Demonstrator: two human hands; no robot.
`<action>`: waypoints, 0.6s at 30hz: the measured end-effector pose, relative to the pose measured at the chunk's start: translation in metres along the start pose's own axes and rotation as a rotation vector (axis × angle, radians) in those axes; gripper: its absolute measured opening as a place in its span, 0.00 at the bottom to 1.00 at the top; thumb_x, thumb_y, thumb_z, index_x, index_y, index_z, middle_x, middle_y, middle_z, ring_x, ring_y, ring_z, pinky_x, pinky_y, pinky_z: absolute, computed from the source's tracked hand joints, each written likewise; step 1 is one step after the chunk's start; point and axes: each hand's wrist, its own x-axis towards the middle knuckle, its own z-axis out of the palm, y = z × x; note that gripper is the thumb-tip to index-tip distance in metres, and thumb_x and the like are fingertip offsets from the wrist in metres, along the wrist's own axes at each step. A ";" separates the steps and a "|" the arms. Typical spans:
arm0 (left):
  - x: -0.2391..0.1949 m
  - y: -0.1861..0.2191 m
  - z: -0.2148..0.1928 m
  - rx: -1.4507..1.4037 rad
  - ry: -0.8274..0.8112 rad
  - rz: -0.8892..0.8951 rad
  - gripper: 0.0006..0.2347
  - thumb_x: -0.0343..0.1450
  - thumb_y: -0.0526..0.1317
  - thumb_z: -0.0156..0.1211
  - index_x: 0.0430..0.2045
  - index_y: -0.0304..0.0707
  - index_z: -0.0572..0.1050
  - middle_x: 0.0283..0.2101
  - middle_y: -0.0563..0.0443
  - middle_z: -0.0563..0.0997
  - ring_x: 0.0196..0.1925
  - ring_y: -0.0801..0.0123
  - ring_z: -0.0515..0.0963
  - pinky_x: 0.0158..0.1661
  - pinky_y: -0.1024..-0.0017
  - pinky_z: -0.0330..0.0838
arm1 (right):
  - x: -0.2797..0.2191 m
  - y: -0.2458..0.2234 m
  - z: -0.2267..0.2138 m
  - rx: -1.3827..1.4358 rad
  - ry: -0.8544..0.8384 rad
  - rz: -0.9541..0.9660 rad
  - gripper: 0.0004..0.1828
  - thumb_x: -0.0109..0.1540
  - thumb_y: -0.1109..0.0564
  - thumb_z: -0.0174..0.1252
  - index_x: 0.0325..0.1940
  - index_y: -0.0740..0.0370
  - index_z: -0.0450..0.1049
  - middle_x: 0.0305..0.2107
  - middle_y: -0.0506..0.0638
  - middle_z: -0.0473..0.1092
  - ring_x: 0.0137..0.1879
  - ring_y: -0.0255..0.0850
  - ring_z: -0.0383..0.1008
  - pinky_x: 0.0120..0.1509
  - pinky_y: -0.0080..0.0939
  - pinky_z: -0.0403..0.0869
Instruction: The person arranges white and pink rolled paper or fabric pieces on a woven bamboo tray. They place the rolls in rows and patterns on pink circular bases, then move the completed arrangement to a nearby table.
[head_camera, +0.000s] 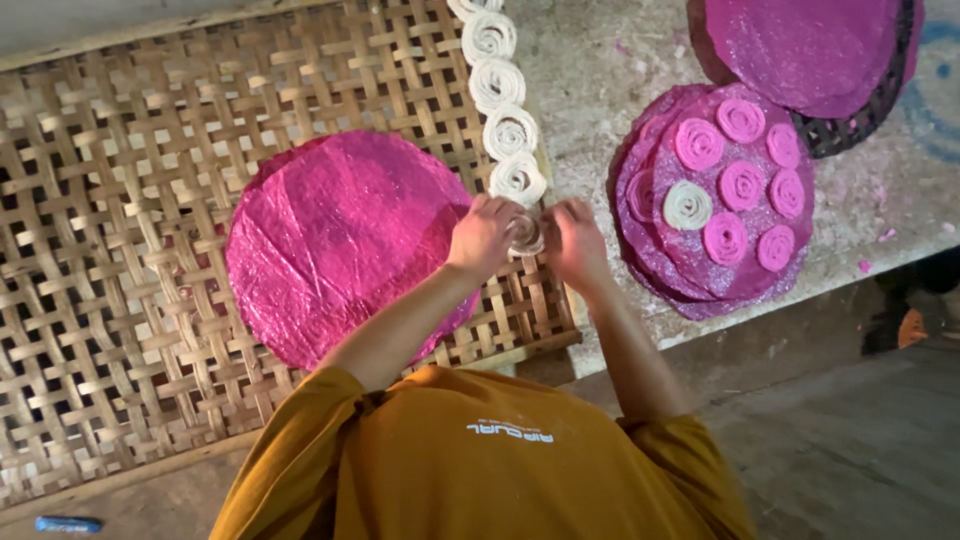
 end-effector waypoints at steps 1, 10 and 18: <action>-0.001 0.000 -0.003 -0.017 0.031 -0.004 0.12 0.70 0.40 0.62 0.47 0.41 0.74 0.49 0.44 0.77 0.56 0.52 0.74 0.50 0.60 0.76 | 0.000 0.001 0.001 0.023 0.025 -0.011 0.09 0.65 0.62 0.59 0.50 0.62 0.75 0.46 0.56 0.70 0.56 0.56 0.70 0.59 0.53 0.71; -0.006 -0.008 -0.008 0.049 0.019 -0.137 0.15 0.66 0.41 0.67 0.43 0.37 0.72 0.47 0.38 0.73 0.53 0.46 0.73 0.52 0.55 0.69 | 0.014 0.011 0.019 -0.093 -0.014 -0.152 0.21 0.53 0.58 0.68 0.48 0.64 0.72 0.43 0.61 0.70 0.52 0.62 0.67 0.54 0.60 0.68; 0.006 -0.016 0.003 -0.357 0.047 -0.176 0.13 0.69 0.38 0.65 0.44 0.36 0.70 0.38 0.39 0.82 0.41 0.45 0.84 0.42 0.56 0.77 | 0.009 0.018 0.018 0.220 -0.045 0.125 0.22 0.61 0.59 0.64 0.56 0.62 0.65 0.41 0.60 0.74 0.50 0.61 0.77 0.52 0.56 0.75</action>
